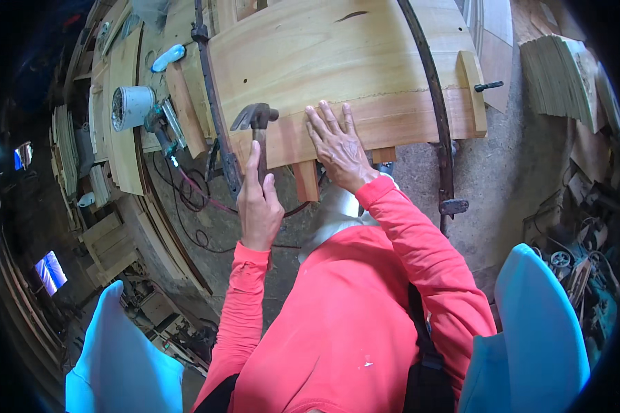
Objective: The person fastens clamped wooden boards using a pneumatic nail gun, taps the seam with a hammer, and loosens the bar clamp on the workbench.
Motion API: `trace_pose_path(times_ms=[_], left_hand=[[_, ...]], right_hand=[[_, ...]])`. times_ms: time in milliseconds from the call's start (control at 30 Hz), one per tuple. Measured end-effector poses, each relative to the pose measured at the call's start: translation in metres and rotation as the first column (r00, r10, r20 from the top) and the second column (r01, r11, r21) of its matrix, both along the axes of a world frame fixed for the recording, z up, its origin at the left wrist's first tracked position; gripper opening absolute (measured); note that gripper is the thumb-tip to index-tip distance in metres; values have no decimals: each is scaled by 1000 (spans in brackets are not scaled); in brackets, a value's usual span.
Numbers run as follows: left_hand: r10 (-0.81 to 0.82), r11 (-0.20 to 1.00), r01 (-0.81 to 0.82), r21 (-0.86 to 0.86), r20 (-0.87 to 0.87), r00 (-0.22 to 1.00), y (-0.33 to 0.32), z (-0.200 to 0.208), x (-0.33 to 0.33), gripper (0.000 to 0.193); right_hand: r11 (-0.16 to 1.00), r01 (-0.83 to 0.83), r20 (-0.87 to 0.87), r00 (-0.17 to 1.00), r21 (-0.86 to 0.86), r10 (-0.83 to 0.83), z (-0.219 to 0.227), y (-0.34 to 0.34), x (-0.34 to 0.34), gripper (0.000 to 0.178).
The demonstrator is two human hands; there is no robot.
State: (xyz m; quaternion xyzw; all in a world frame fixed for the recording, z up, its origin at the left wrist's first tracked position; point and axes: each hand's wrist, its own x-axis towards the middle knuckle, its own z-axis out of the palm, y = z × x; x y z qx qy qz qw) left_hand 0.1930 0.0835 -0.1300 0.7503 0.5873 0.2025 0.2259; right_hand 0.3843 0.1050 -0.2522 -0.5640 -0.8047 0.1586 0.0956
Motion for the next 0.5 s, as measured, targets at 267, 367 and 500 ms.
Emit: trace_pose_path(times_ms=[267,367,500], left_hand=[[79,996,-79,-46,14,997,5,21,-23,63],[280,958,-275,-80,62,958,-6,50,-30,62],[335,941,-328,-81,93,938,-15,55,-60,62]], right_hand=[[998,-23,21,1000,63,22,4,3,-7,81],[993,-45,-56,998,-108,39,14,-1,-12,86],[976,-212,-125,971,-53,204,6,3,-53,98]])
